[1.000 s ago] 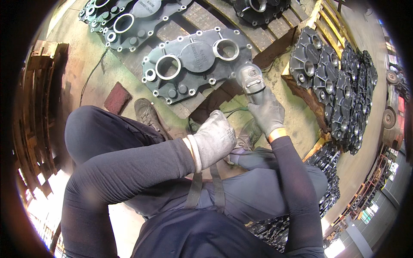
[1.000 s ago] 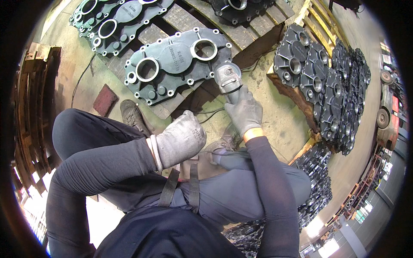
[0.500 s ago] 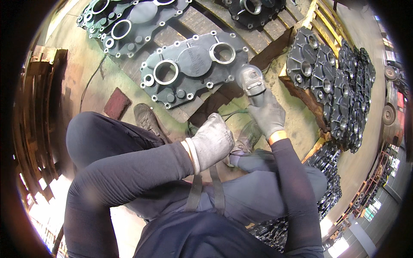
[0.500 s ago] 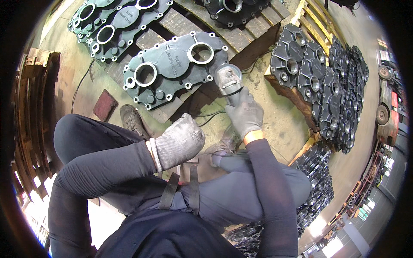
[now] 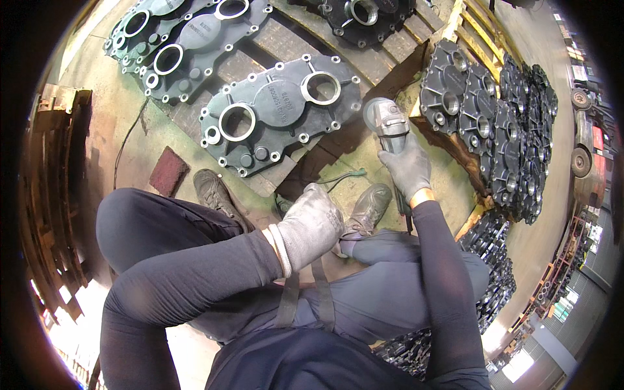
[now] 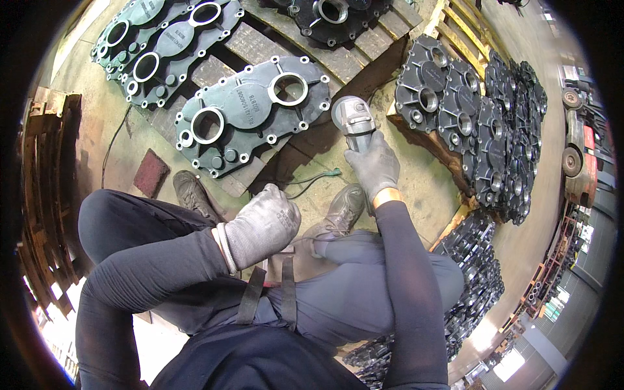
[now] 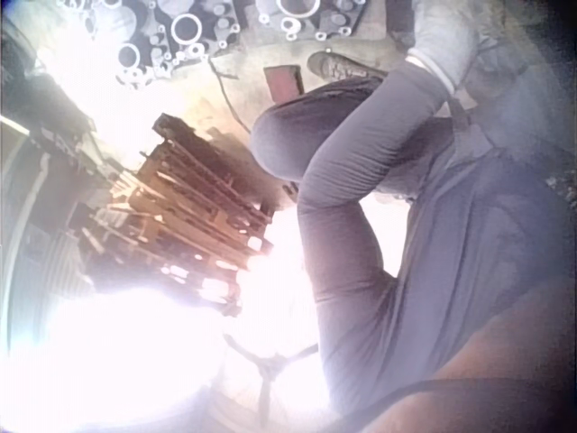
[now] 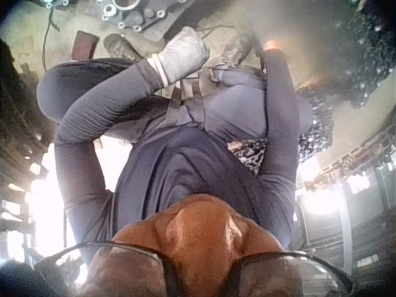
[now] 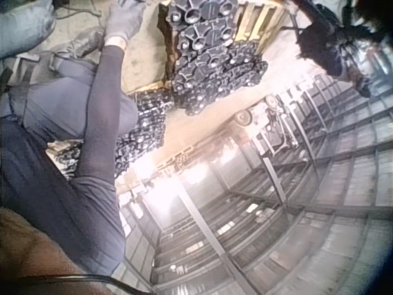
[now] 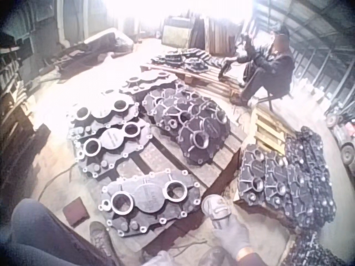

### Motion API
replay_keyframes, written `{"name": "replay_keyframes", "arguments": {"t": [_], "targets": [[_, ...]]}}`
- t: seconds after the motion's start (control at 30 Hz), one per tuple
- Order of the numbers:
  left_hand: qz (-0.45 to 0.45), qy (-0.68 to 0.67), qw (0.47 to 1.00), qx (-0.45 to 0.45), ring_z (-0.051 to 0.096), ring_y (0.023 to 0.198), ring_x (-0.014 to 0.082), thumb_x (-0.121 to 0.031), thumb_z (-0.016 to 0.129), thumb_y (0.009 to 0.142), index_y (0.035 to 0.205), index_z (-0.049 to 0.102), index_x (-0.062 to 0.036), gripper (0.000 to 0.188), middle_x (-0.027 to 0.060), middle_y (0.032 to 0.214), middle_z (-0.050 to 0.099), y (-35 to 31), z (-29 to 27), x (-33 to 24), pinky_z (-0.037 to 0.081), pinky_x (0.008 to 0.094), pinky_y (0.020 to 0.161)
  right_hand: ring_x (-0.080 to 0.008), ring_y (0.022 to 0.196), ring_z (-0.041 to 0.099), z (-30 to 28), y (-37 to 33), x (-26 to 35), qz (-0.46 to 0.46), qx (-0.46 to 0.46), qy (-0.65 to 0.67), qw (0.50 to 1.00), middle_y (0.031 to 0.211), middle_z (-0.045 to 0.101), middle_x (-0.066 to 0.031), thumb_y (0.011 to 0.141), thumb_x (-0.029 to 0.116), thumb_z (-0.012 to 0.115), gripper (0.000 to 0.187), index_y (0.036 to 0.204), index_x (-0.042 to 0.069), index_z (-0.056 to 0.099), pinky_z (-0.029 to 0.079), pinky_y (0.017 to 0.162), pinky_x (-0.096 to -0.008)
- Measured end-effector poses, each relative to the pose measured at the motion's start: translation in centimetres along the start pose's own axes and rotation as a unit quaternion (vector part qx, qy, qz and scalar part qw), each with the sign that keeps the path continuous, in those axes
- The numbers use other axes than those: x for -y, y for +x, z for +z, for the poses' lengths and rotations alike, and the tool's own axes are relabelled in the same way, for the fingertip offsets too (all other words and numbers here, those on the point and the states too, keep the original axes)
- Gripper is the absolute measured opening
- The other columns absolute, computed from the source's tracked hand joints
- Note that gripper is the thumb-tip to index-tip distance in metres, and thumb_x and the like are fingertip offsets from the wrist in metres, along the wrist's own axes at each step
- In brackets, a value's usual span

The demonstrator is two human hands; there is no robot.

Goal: The person sits on the floor and uses an angle grinder to smooth the edges of metal engine parts. They handle each part one at a time, grinding the edges and then placing the finished part on a wooden pallet.

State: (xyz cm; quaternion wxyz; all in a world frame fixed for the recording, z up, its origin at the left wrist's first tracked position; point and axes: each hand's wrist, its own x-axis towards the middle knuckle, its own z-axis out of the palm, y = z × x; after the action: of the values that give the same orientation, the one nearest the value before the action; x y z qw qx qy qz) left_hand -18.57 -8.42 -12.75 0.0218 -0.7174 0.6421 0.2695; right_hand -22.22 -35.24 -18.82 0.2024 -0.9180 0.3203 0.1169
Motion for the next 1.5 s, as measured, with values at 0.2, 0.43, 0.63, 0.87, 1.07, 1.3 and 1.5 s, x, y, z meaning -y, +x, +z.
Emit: {"name": "replay_keyframes", "arguments": {"t": [0.2,0.43,0.63,0.87,1.07,1.3,1.5], "targets": [[0.009,-0.037,0.999,0.026,0.072,0.084,0.0244,-0.026,0.071,0.089,0.093,0.075,-0.0068,0.02,0.0075,0.085,0.071,-0.1,-0.6,0.6,0.048,0.0407,0.079,-0.0445,0.112,0.073,0.2,0.9,0.7,-0.022,0.007,-0.019,1.0,0.118,0.075,-0.0283,0.082,0.041,0.08,0.062,0.124,-0.002,0.062,0.056,0.099,-0.0509],[-0.014,0.007,1.0,0.021,0.072,0.083,0.0243,-0.025,0.071,0.089,0.091,0.075,-0.0082,0.018,0.0061,0.081,0.07,-0.7,0.1,0.7,0.049,0.0405,0.078,-0.0456,0.111,0.073,0.6,0.9,2.0,-0.025,0.006,-0.04,0.999,0.117,0.075,-0.0282,0.08,0.041,0.08,0.06,0.121,-0.001,0.066,0.057,0.097,-0.0506],[0.021,-0.01,0.997,-0.078,0.07,0.076,0.0242,-0.036,0.07,0.088,0.082,0.074,-0.0133,0.024,0.0048,0.074,0.068,-1.5,1.1,1.0,0.046,0.0424,0.073,-0.0486,0.108,0.072,0.2,1.1,1.0,-0.015,-0.007,0.028,0.999,0.116,0.074,-0.0305,0.091,0.044,0.077,0.063,0.133,0.002,0.056,0.057,0.094,-0.0562],[0.025,0.073,0.989,-0.13,0.077,0.073,0.0264,-0.022,0.066,0.092,0.084,0.079,-0.017,0.016,0.0062,0.08,0.078,-0.3,1.0,1.8,0.052,0.0459,0.065,-0.0264,0.099,0.075,-5.1,1.8,0.7,-0.028,-0.075,0.447,0.891,0.109,0.076,-0.0137,0.079,0.025,0.094,0.056,0.119,-0.003,0.067,0.06,0.088,-0.0429],[0.045,0.089,0.993,-0.066,0.079,0.08,0.0288,-0.021,0.065,0.094,0.096,0.077,-0.0145,0.014,0.0078,0.09,0.081,-1.5,-0.9,1.8,0.053,0.0462,0.071,-0.0242,0.074,0.077,-15.1,-2.8,3.5,-0.051,-0.046,0.635,0.769,0.097,0.073,-0.0113,0.093,0.02,0.087,0.042,0.119,-0.004,0.066,0.067,0.07,-0.0366],[0.042,0.087,0.993,-0.07,0.079,0.08,0.0332,-0.024,0.064,0.096,0.099,0.074,-0.0118,0.016,0.0125,0.09,0.081,-1.3,0.4,2.5,0.057,0.0484,0.074,-0.0231,0.085,0.079,-19.8,-7.3,3.8,-0.074,-0.065,0.702,0.706,0.1,0.077,-0.0151,0.101,0.037,0.079,0.05,0.127,-0.003,0.066,0.068,0.078,-0.037],[0.047,0.065,0.995,-0.059,0.078,0.082,0.0344,-0.026,0.061,0.097,0.105,0.07,-0.0112,0.019,0.0134,0.088,0.079,-0.8,0.5,3.1,0.056,0.0501,0.075,-0.0206,0.074,0.078,-18.9,-6.1,2.9,-0.056,-0.092,0.732,0.673,0.092,0.077,-0.01,0.097,0.044,0.083,0.049,0.119,0.002,0.069,0.064,0.068,-0.0331]]}}
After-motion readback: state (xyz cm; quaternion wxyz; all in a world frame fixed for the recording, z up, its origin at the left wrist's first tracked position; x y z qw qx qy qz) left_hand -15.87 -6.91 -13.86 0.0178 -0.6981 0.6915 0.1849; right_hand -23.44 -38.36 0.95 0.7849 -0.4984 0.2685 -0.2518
